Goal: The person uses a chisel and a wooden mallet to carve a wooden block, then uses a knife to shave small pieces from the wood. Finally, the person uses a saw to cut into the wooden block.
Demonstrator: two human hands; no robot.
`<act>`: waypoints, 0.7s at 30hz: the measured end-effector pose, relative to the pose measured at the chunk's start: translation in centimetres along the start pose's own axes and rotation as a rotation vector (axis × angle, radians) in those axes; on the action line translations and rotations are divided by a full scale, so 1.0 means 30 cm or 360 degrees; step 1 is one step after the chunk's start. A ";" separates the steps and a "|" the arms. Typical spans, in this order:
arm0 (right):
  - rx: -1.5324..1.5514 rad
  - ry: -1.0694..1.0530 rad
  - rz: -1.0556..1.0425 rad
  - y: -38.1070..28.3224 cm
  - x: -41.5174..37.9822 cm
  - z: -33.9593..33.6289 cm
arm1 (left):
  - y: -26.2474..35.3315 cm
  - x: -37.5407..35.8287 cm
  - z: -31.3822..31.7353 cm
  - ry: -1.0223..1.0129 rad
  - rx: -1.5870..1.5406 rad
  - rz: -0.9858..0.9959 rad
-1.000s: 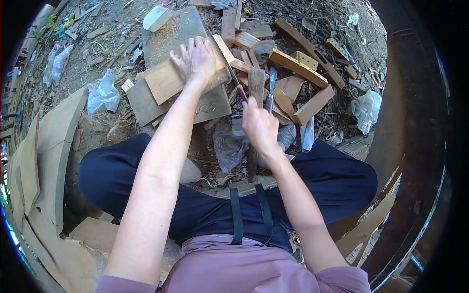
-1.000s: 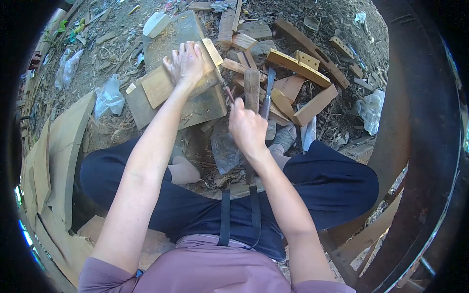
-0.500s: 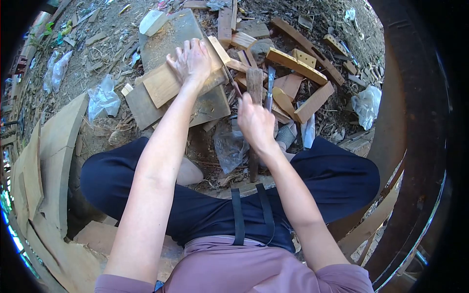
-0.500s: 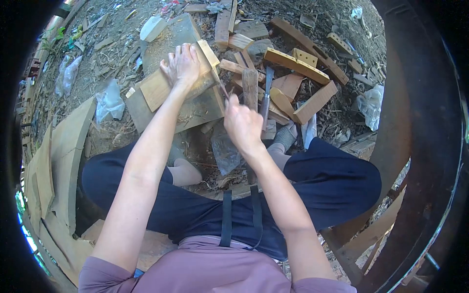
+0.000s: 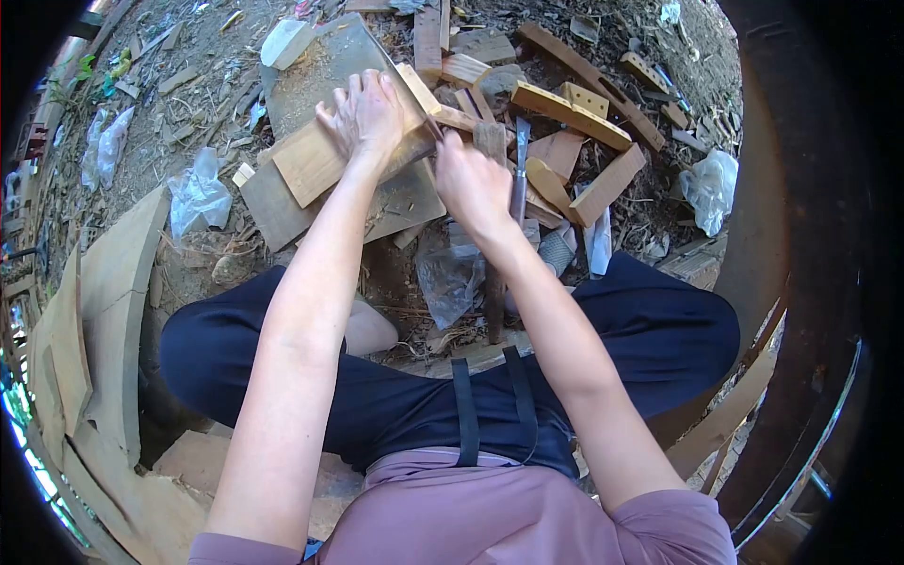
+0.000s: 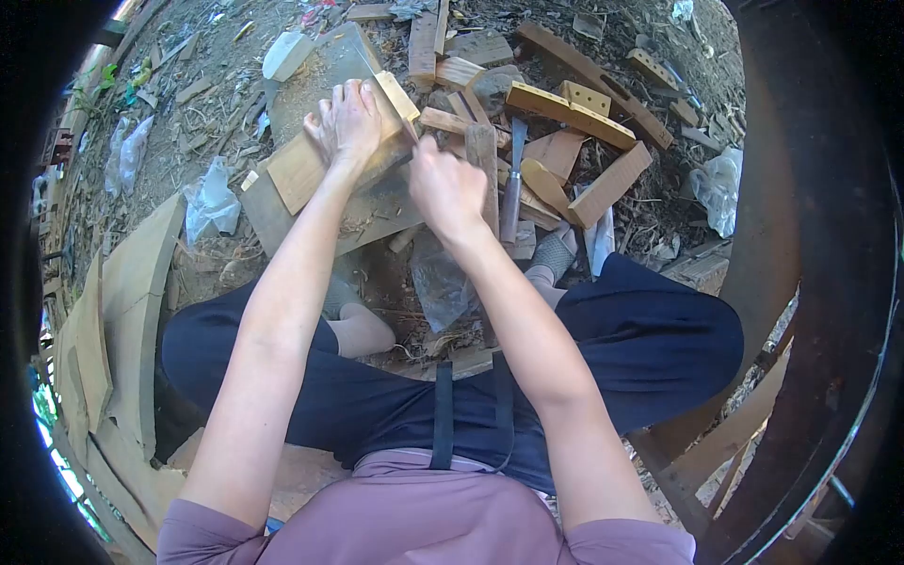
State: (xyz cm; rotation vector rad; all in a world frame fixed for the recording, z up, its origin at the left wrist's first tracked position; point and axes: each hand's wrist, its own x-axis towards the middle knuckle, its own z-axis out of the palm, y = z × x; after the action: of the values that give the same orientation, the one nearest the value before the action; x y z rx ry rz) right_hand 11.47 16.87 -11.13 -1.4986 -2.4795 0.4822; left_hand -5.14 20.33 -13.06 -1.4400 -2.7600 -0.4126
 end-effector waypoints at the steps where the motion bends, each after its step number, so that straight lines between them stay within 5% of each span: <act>1: -0.0002 0.0023 -0.0030 -0.007 0.031 0.015 | -0.004 0.000 0.001 0.0000 0.0002 0.0008; 9: -0.0082 -0.0121 0.0035 0.045 -0.159 -0.070 | -0.006 0.003 0.006 0.0008 0.0010 0.0011; 13: -0.0015 0.0170 -0.0028 -0.019 0.046 0.034 | -0.007 0.000 -0.007 -0.0023 0.0008 0.0028; 21: -0.0129 0.0028 -0.0005 0.058 -0.190 -0.022 | -0.008 0.003 0.010 0.0063 -0.0065 0.0004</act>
State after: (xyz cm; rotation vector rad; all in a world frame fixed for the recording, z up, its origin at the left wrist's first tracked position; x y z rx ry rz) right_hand 15.78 12.68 -11.21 -1.5214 -2.5156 0.3703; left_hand -5.34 20.34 -13.40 -1.4270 -2.7344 -0.4951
